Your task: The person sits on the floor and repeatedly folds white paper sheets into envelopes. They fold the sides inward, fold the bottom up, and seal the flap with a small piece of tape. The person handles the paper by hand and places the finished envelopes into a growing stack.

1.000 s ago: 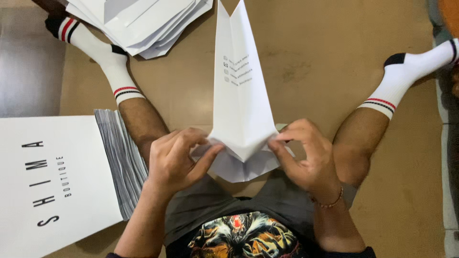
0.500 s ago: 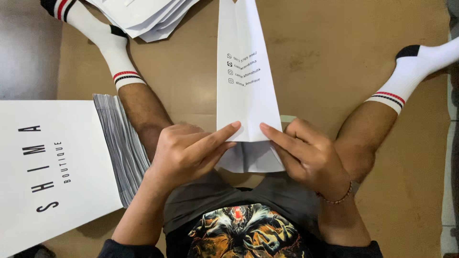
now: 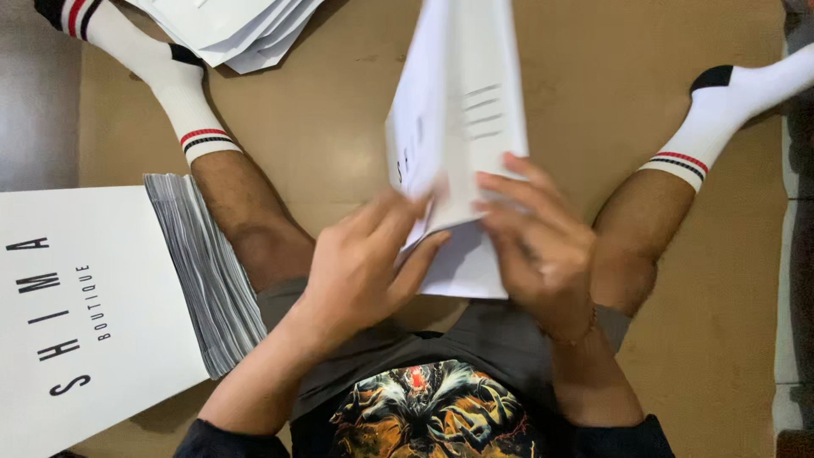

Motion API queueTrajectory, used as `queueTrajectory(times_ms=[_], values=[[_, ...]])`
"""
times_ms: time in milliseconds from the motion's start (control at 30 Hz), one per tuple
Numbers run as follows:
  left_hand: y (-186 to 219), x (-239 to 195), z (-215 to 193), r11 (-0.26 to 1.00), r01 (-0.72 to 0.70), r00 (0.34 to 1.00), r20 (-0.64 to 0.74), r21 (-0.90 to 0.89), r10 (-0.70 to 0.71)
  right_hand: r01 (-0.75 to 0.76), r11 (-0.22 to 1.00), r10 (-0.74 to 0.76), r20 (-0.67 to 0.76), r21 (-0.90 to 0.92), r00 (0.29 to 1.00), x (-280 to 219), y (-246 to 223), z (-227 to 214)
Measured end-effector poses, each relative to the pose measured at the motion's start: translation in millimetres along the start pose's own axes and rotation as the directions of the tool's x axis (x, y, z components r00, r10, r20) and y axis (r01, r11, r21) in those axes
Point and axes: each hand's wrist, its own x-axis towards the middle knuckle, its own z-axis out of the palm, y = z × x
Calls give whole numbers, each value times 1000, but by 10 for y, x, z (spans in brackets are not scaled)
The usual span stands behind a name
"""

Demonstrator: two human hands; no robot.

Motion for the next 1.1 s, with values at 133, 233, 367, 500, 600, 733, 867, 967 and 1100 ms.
queueTrajectory(times_ms=[133, 233, 367, 500, 600, 733, 867, 967, 1100], values=[[-231, 5, 467, 908, 337, 843, 351, 248, -409, -186, 975, 125, -397, -118, 909, -196, 516, 382], [-547, -133, 1069, 896, 235, 822, 414, 378, -390, -262, 961, 190, -465, -94, 864, -539, 1267, 725], [-911, -237, 1589, 846, 380, 511, 678, 373, -529, -302, 953, 293, -325, 25, 899, -1222, 2252, 1267], [-1626, -733, 2290, 842, 402, 643, 544, 359, -539, -345, 938, 336, -293, 22, 895, -1451, 2528, 1619], [-1667, -865, 2411, 835, 512, 620, 587, 199, -520, -390, 919, 367, -241, -54, 899, -1422, 2623, 1690], [-1614, -969, 2537, 835, 486, 678, 491, 258, -547, -515, 856, 516, -5, -43, 857, -1292, 2576, 1487], [-1658, -1058, 2668, 833, 406, 656, 515, 374, -551, -693, 705, 707, 226, -152, 670, -1171, 2350, 1200], [-1636, -1043, 2660, 822, 386, 635, 527, 418, -566, -725, 652, 757, 257, -224, 601, -1270, 2602, 1205], [-1613, -996, 2652, 810, 374, 585, 563, 452, -584, -838, 492, 864, 247, -235, 438, -1166, 2521, 1102]])
